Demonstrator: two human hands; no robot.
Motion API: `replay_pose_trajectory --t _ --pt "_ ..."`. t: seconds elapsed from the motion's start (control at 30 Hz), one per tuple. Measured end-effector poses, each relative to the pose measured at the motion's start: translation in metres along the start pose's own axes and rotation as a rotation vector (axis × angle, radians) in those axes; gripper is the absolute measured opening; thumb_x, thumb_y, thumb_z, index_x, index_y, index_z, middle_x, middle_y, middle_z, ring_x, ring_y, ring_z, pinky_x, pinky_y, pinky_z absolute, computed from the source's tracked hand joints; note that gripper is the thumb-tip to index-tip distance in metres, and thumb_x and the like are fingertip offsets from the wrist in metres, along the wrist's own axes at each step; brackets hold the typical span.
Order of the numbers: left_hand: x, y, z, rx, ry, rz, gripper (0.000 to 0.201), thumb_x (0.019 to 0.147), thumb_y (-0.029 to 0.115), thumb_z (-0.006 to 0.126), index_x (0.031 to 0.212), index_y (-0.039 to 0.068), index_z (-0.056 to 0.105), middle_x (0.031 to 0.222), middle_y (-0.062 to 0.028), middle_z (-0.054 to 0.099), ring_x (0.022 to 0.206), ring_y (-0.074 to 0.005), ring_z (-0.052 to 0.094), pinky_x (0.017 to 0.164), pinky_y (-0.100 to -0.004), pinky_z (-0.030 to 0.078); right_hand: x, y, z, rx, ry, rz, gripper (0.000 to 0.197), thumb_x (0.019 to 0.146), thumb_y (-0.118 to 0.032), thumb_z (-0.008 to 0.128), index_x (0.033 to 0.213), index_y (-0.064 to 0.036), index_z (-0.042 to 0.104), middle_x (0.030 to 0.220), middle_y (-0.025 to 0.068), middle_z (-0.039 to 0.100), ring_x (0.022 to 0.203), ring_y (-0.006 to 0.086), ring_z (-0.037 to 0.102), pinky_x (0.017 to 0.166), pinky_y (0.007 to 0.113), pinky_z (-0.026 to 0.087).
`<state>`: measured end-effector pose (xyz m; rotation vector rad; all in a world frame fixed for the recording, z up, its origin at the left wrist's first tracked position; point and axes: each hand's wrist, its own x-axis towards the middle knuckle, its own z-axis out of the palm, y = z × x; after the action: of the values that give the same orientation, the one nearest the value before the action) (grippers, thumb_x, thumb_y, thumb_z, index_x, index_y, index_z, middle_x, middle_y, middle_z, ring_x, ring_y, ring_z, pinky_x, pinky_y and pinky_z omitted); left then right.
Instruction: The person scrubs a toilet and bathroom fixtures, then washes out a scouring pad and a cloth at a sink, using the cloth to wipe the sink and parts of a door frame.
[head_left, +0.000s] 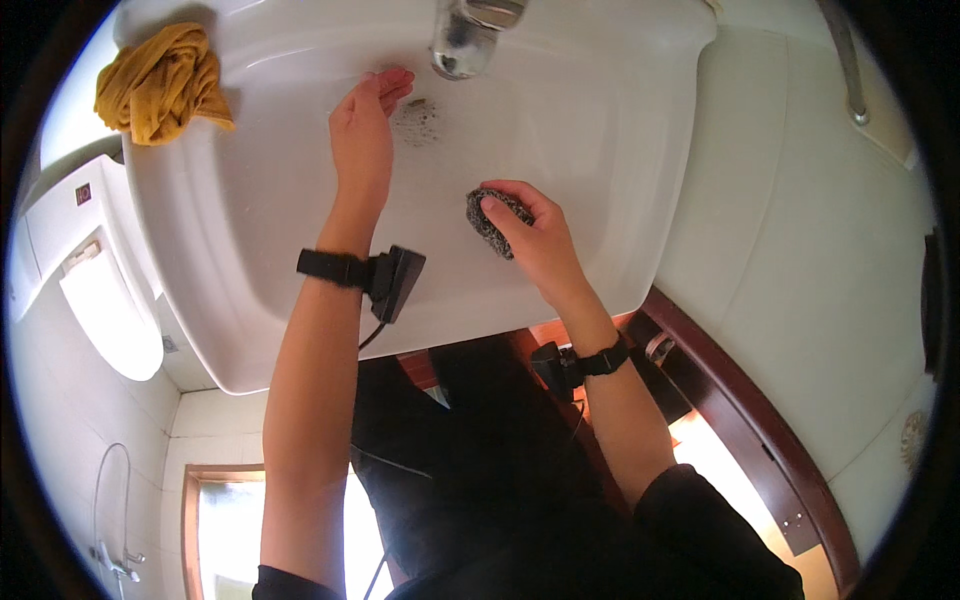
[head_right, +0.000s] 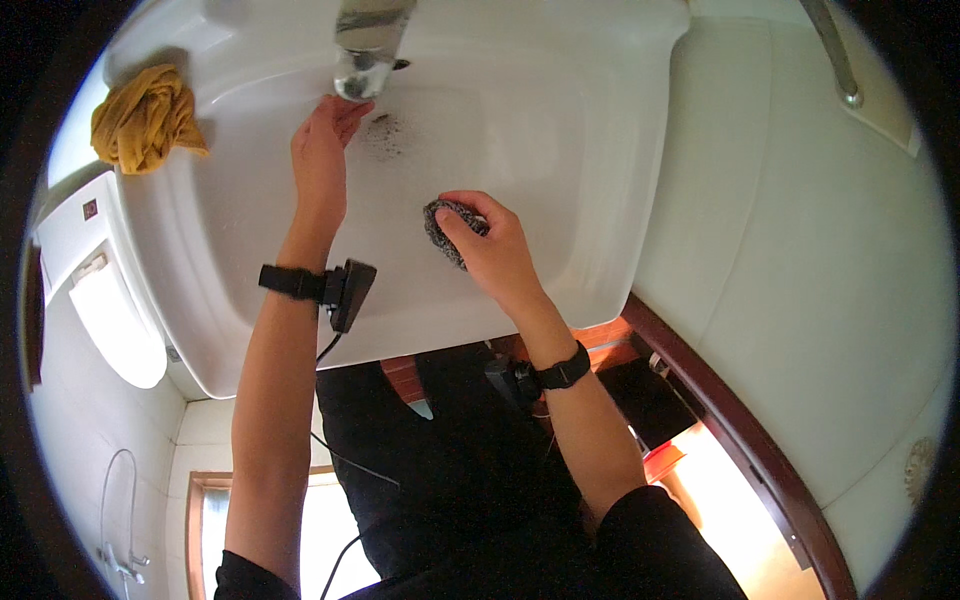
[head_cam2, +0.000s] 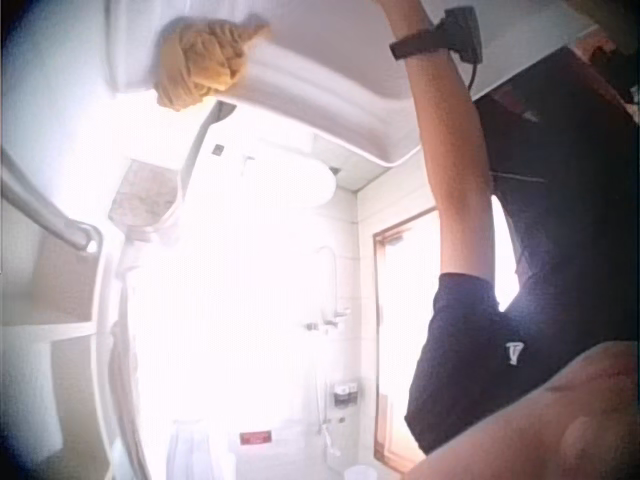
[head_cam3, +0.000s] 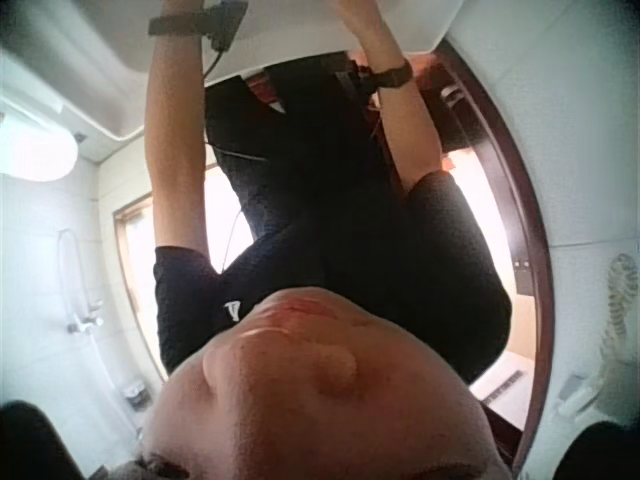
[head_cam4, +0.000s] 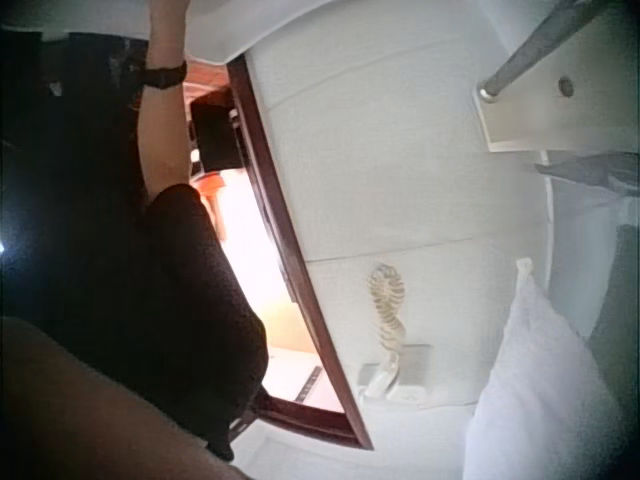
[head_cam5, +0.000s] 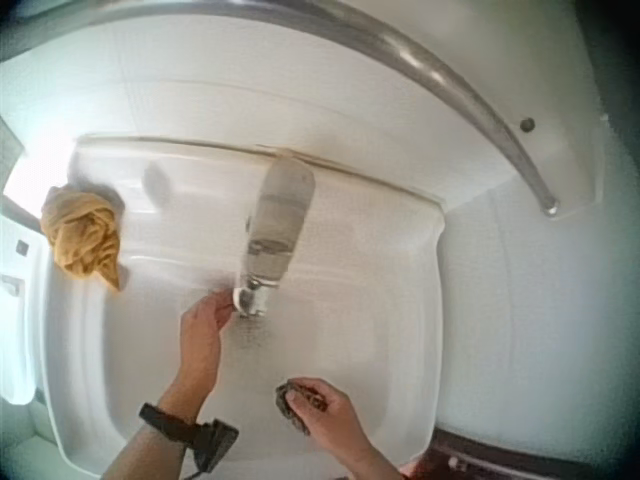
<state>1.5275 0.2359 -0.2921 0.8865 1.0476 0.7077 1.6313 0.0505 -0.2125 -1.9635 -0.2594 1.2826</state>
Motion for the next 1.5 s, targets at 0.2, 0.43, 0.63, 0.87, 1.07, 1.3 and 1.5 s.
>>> replay_pose_trajectory --t 0.2,0.43,0.63,0.87,1.07,1.3,1.5 --pt "-0.009 -0.034 -0.002 -0.302 0.092 -0.636 0.041 0.11 0.021 0.038 0.125 -0.005 0.065 0.125 -0.0158 0.071 0.113 -0.027 0.069 0.104 -0.0409 0.052 -0.013 0.0 0.002 0.05 0.007 -0.058 0.033 0.099 -0.027 0.073 0.12 -0.0015 0.072 0.095 0.0028 0.072 0.083 0.0082 0.064 0.075 0.025 0.052" --pt "-0.053 0.037 0.009 -0.43 -0.157 -1.02 0.035 0.109 0.017 0.042 0.128 -0.005 0.062 0.124 -0.0165 0.07 0.118 -0.0311 0.066 0.103 -0.0452 0.053 -0.025 -0.001 -0.008 0.226 0.15 -0.053 0.033 0.099 -0.026 0.072 0.12 -0.0011 0.072 0.095 0.003 0.073 0.083 0.0078 0.064 0.074 0.025 0.053" --pt "-0.067 0.056 -0.014 0.435 -0.512 -0.334 0.042 0.11 0.028 0.047 0.138 0.0 0.059 0.136 -0.0131 0.066 0.128 -0.0286 0.061 0.107 -0.0418 0.048 -0.029 0.002 -0.027 0.221 0.171 -0.072 0.034 0.099 -0.027 0.072 0.121 -0.002 0.071 0.095 0.0027 0.073 0.082 0.0074 0.064 0.073 0.025 0.052" --pt "-0.093 0.047 -0.02 0.278 -0.303 -0.603 0.054 0.111 0.041 0.043 0.148 0.003 0.053 0.143 -0.0118 0.062 0.132 -0.0253 0.058 0.11 -0.0411 0.044 -0.028 0.0 -0.016 0.261 0.172 -0.051 0.032 0.098 -0.023 0.074 0.123 -0.0033 0.07 0.097 0.0016 0.073 0.083 0.0079 0.065 0.074 0.025 0.054" --pt "-0.121 0.047 0.034 -0.215 -0.205 -0.749 0.06 0.112 0.045 0.034 0.143 -0.002 0.054 0.144 -0.0151 0.061 0.131 -0.0238 0.057 0.114 -0.0385 0.041 -0.035 -0.007 0.046 -0.079 0.23 -0.482 0.024 0.096 -0.015 0.071 0.117 -0.0069 0.063 0.114 0.0165 0.063 0.102 0.0388 0.065 0.086 0.045 0.055" --pt "-0.127 0.035 0.048 -0.278 -0.072 -0.677 0.06 0.111 0.048 0.035 0.142 0.001 0.056 0.136 -0.0125 0.064 0.125 -0.0264 0.061 0.111 -0.0401 0.046 -0.026 -0.019 0.045 0.058 0.449 -0.551 0.023 0.099 -0.016 0.066 0.118 -0.0045 0.061 0.115 0.0185 0.061 0.104 0.0387 0.063 0.088 0.045 0.054" --pt "-0.115 0.034 -0.012 -0.186 -0.011 -0.576 0.058 0.112 0.048 0.04 0.148 0.006 0.053 0.144 -0.0116 0.062 0.126 -0.0279 0.061 0.11 -0.0421 0.043 -0.005 -0.03 0.025 0.132 0.228 -0.372 0.026 0.099 -0.023 0.071 0.116 -0.0037 0.067 0.105 0.0132 0.068 0.094 0.0254 0.068 0.082 0.038 0.055"
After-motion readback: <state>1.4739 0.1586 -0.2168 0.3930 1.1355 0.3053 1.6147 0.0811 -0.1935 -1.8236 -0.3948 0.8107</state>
